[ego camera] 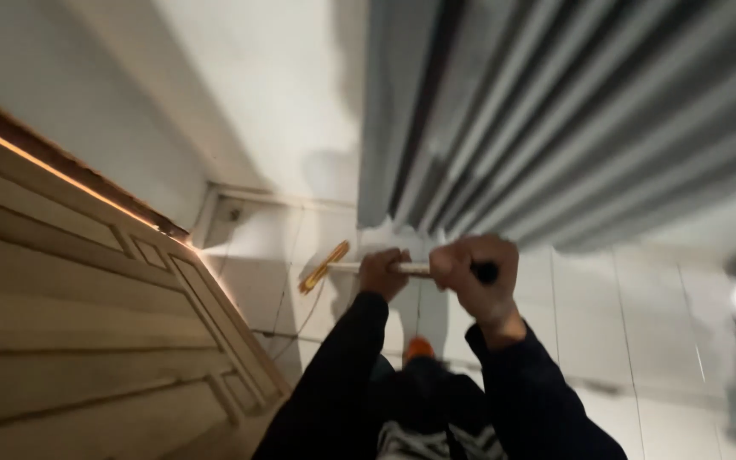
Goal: Sweep the floor around the door and under the curtains using a broom.
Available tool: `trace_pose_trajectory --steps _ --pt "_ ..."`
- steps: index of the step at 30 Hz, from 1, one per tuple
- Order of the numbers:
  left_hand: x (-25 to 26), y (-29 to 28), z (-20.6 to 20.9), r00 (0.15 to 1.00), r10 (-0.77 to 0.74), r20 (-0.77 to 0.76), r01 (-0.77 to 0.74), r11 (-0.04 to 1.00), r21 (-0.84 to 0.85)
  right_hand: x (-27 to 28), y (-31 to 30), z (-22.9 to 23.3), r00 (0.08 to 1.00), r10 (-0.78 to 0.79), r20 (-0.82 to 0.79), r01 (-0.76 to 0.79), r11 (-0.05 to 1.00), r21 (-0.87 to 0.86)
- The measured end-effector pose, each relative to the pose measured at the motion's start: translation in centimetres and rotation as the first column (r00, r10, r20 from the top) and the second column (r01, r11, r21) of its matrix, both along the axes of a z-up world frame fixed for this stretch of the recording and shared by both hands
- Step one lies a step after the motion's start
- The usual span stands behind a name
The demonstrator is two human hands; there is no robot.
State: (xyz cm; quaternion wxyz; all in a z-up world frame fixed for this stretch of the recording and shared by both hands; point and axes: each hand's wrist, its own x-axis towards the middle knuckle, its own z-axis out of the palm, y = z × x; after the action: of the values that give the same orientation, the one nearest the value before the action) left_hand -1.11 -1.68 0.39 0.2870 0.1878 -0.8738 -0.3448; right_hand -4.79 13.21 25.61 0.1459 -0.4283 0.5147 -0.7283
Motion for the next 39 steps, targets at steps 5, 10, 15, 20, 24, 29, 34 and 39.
trace_pose_trajectory --steps 5,10,15,20,24,29,34,39 --pt "-1.4 -7.5 0.1 0.971 0.238 0.008 -0.237 0.962 0.138 -4.5 -7.6 -1.6 0.996 0.090 -0.019 -0.091 0.994 -0.066" --pt "-1.1 -17.4 -5.6 0.966 0.239 0.103 -0.245 0.968 0.047 -6.3 -15.3 -6.2 0.974 0.224 -0.025 -0.224 0.975 0.001" --pt "0.8 -25.0 -7.7 0.945 0.252 0.211 -0.262 0.965 0.021 -5.5 -21.9 -9.9 0.967 0.252 -0.028 -0.226 0.907 0.356" --pt "0.9 -27.2 -8.5 0.923 0.253 0.289 -0.277 0.960 0.043 -5.8 -26.1 -9.7 0.961 0.270 -0.058 -0.246 0.933 0.264" --pt "0.4 -30.2 -9.4 0.925 0.294 0.241 -0.316 0.947 0.056 -5.6 -28.7 -10.9 0.957 0.287 -0.048 -0.249 0.892 0.378" --pt "0.1 -31.7 -13.1 0.942 0.238 0.238 -0.253 0.967 0.034 -4.3 -29.7 -13.8 0.974 0.225 0.033 -0.219 0.891 0.397" --pt "-0.8 -29.2 -13.5 0.958 0.270 0.094 -0.280 0.952 0.126 -4.0 -28.5 -12.8 0.987 0.162 0.005 -0.147 0.885 0.442" --pt "-2.9 -24.3 -14.0 0.974 0.224 0.022 -0.225 0.963 0.145 -3.4 -24.9 -10.4 0.995 0.093 -0.033 -0.068 0.890 0.452"
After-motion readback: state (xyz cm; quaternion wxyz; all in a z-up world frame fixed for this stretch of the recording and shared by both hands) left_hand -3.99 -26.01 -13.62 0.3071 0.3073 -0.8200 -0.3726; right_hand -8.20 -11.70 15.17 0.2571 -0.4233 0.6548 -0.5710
